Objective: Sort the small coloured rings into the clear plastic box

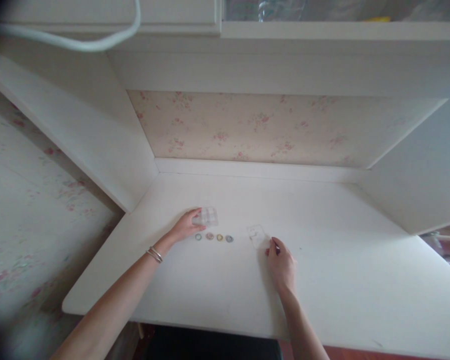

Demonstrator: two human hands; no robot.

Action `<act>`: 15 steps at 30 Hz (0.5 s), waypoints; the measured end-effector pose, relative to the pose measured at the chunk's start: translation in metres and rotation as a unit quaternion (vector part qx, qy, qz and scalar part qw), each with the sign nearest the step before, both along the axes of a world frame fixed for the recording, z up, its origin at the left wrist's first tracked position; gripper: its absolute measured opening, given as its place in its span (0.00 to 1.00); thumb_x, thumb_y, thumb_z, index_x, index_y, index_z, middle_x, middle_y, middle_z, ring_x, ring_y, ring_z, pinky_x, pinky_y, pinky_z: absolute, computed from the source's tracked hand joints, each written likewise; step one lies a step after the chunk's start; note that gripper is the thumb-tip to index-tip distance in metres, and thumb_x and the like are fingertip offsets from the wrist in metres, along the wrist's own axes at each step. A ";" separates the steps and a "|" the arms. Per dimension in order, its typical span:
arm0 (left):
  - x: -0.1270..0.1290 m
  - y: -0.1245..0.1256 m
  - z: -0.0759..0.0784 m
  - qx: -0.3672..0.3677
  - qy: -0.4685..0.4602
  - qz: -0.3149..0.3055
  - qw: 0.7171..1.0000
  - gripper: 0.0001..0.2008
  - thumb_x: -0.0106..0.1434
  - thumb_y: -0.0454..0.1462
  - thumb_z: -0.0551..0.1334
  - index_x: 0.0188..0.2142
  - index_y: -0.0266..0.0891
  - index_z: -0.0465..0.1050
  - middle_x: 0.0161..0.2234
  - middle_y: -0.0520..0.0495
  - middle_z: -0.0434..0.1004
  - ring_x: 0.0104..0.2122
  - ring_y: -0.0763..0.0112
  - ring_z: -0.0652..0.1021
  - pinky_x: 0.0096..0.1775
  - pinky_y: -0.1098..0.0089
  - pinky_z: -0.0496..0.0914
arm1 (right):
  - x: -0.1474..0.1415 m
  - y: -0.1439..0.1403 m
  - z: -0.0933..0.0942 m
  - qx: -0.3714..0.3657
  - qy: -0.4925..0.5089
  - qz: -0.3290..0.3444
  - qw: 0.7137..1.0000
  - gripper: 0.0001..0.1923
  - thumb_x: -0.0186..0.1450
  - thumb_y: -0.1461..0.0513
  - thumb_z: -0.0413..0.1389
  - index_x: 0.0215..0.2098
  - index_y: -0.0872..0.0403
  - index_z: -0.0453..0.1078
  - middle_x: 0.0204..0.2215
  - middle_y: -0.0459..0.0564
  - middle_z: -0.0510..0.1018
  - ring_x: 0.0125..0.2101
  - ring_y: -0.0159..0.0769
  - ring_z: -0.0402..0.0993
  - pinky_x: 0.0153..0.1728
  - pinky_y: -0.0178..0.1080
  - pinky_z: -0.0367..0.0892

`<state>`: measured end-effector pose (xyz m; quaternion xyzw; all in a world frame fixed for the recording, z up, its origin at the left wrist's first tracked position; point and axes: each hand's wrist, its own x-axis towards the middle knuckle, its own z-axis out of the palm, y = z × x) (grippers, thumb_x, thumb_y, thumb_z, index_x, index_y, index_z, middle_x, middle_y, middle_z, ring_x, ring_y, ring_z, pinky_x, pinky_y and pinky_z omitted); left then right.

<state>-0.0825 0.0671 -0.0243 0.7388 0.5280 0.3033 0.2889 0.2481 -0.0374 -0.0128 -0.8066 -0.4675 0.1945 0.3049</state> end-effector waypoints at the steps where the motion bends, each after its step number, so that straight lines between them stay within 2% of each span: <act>1: 0.001 -0.001 -0.001 0.003 0.008 0.006 1.000 0.36 0.49 0.42 0.69 0.56 0.36 0.63 0.53 0.39 0.68 0.47 0.61 0.74 0.51 0.61 0.68 | 0.000 0.000 0.000 0.002 -0.001 0.000 1.000 0.23 0.62 0.50 0.44 0.46 0.51 0.71 0.25 0.48 0.78 0.30 0.38 0.74 0.33 0.37 0.61; 3: 0.002 -0.005 -0.002 0.021 0.031 0.013 0.999 0.35 0.50 0.42 0.68 0.57 0.37 0.63 0.52 0.41 0.70 0.47 0.61 0.74 0.51 0.61 0.67 | -0.001 0.000 -0.002 0.004 0.004 -0.003 1.000 0.22 0.62 0.51 0.45 0.47 0.51 0.70 0.26 0.48 0.78 0.30 0.38 0.74 0.33 0.37 0.61; 9: 0.008 -0.013 0.002 0.111 0.089 -0.003 0.990 0.23 0.56 0.39 0.64 0.52 0.43 0.69 0.49 0.47 0.74 0.48 0.64 0.74 0.53 0.62 0.65 | -0.001 0.001 -0.003 0.038 0.003 -0.015 0.999 0.21 0.60 0.54 0.46 0.45 0.53 0.70 0.30 0.49 0.78 0.27 0.35 0.73 0.34 0.37 0.62; 15: 0.010 -0.017 0.006 0.120 0.082 -0.016 0.989 0.13 0.60 0.41 0.60 0.45 0.46 0.75 0.44 0.51 0.78 0.45 0.67 0.75 0.52 0.64 0.66 | -0.002 -0.002 -0.004 0.056 0.029 -0.027 0.998 0.22 0.58 0.53 0.47 0.45 0.54 0.70 0.31 0.49 0.77 0.25 0.34 0.72 0.32 0.37 0.62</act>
